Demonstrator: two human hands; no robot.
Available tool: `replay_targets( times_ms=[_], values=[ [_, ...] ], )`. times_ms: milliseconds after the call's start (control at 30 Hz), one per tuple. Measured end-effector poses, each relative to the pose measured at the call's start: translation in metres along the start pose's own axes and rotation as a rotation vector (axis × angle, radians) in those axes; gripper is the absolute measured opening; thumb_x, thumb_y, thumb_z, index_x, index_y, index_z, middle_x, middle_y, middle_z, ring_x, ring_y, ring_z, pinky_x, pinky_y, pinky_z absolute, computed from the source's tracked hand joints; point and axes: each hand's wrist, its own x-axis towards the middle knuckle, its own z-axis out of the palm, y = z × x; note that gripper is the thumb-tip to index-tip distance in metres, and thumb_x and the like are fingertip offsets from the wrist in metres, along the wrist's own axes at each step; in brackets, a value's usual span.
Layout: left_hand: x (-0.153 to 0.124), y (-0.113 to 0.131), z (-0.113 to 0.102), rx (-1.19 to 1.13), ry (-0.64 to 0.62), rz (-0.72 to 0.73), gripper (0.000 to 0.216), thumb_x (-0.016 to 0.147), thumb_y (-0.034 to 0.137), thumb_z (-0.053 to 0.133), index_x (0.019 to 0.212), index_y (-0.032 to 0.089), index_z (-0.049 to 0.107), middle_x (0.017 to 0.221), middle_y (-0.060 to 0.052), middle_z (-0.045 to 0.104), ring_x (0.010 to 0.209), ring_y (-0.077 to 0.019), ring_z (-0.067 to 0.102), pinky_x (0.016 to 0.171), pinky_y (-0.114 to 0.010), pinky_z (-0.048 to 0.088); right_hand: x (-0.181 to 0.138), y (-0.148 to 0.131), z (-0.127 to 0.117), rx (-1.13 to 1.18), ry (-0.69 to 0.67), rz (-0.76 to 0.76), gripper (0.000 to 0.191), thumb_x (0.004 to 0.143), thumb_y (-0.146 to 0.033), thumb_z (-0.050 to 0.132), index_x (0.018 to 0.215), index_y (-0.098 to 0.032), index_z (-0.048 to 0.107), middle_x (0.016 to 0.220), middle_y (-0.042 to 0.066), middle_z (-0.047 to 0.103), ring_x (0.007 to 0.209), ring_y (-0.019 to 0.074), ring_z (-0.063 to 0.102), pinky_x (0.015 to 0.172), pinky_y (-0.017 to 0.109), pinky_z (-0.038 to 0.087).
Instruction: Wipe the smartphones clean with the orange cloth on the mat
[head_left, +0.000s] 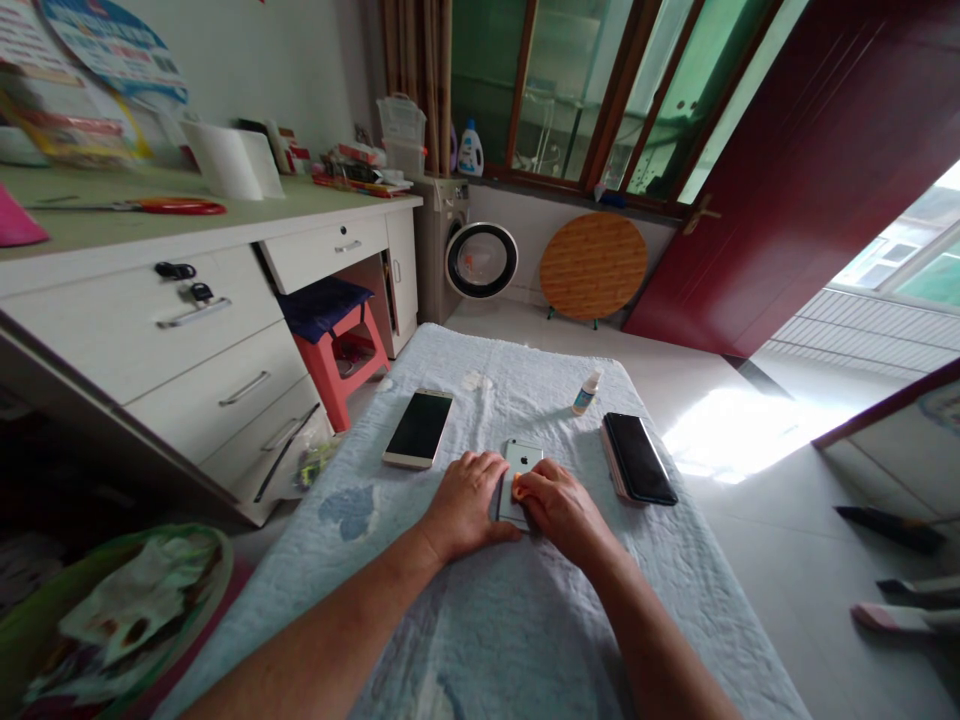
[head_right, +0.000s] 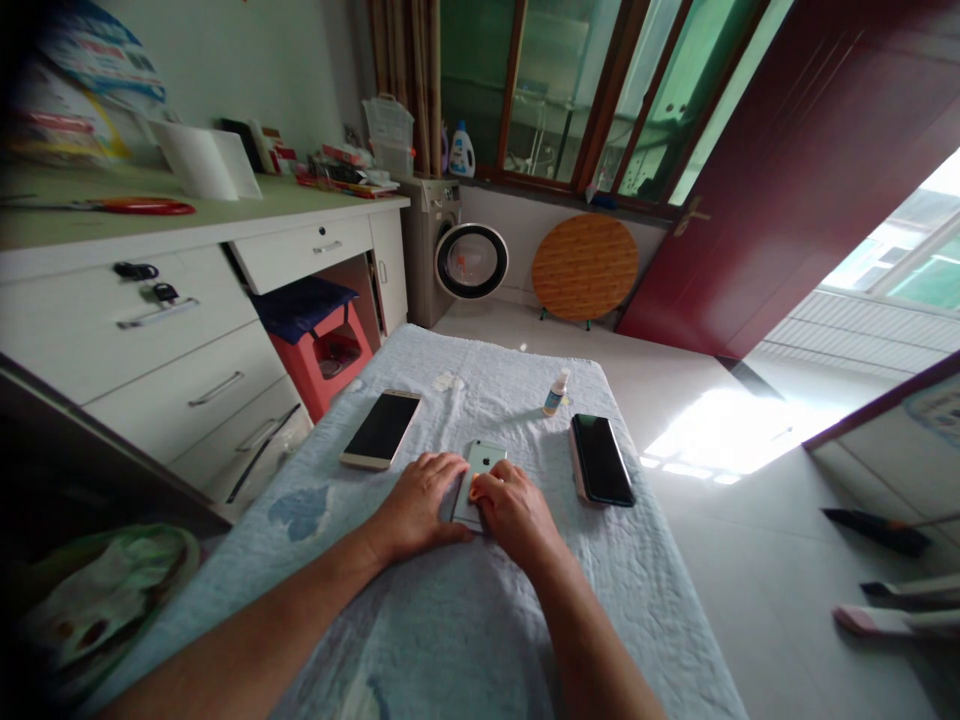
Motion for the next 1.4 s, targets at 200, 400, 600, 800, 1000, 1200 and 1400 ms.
replay_targets(
  times_ms=[200,400,600,800,1000,1200,1400],
  values=[
    [-0.001,0.000,0.002,0.023,-0.031,0.021,0.081,0.061,0.064,0.073,0.125,0.019,0.052,0.134,-0.010,0.054,0.117,-0.0321,0.049,0.099,-0.045,0.039,-0.002,0.001,-0.005,0.129,-0.121,-0.051,0.019,0.081,-0.009,0.054,0.082,-0.019,0.069,0.085,0.002,0.058,0.077,0.0119,0.055,0.074,0.022,0.041],
    [-0.001,0.004,-0.001,0.011,-0.053,0.005,0.077,0.065,0.064,0.070,0.125,0.019,0.054,0.136,-0.012,0.053,0.119,-0.0333,0.049,0.100,-0.046,0.038,-0.003,0.005,-0.014,0.191,-0.198,-0.057,0.024,0.075,-0.004,0.052,0.080,-0.020,0.069,0.082,0.001,0.058,0.075,0.0115,0.055,0.072,0.022,0.041],
    [-0.001,0.006,-0.003,0.011,-0.055,0.007,0.078,0.061,0.057,0.077,0.126,0.020,0.052,0.136,-0.010,0.053,0.120,-0.0338,0.047,0.100,-0.046,0.038,0.010,0.028,0.000,0.083,0.126,0.082,0.017,0.080,-0.010,0.051,0.078,-0.019,0.065,0.080,0.001,0.053,0.074,0.0120,0.054,0.069,0.022,0.039],
    [-0.002,0.007,-0.001,0.014,-0.032,0.013,0.077,0.061,0.052,0.078,0.126,0.020,0.052,0.133,-0.010,0.054,0.116,-0.0324,0.048,0.100,-0.045,0.038,0.027,0.046,0.014,0.027,0.316,0.189,0.019,0.088,-0.023,0.048,0.083,-0.018,0.066,0.081,0.001,0.053,0.073,0.0127,0.053,0.068,0.022,0.039],
    [-0.003,0.008,-0.001,0.014,-0.019,0.011,0.074,0.063,0.052,0.076,0.125,0.020,0.052,0.133,-0.009,0.054,0.116,-0.0322,0.048,0.101,-0.045,0.037,0.024,0.039,0.014,-0.010,0.282,0.170,0.020,0.090,-0.025,0.047,0.087,-0.019,0.065,0.082,0.002,0.053,0.077,0.0144,0.053,0.071,0.024,0.040],
    [-0.002,0.007,-0.001,0.001,-0.035,0.008,0.075,0.063,0.056,0.075,0.125,0.022,0.051,0.134,-0.009,0.053,0.117,-0.0332,0.048,0.101,-0.046,0.037,0.018,0.032,0.012,-0.074,0.218,0.163,0.013,0.088,-0.026,0.052,0.091,-0.020,0.064,0.089,0.004,0.054,0.081,0.0160,0.052,0.077,0.026,0.041],
    [-0.002,0.006,0.000,-0.006,-0.028,-0.002,0.077,0.061,0.056,0.076,0.125,0.022,0.051,0.134,-0.010,0.054,0.118,-0.0334,0.048,0.101,-0.046,0.037,0.016,0.030,0.014,0.004,0.227,0.198,0.019,0.089,-0.024,0.049,0.086,-0.022,0.067,0.084,0.002,0.054,0.073,0.0131,0.053,0.069,0.023,0.041]
  ],
)
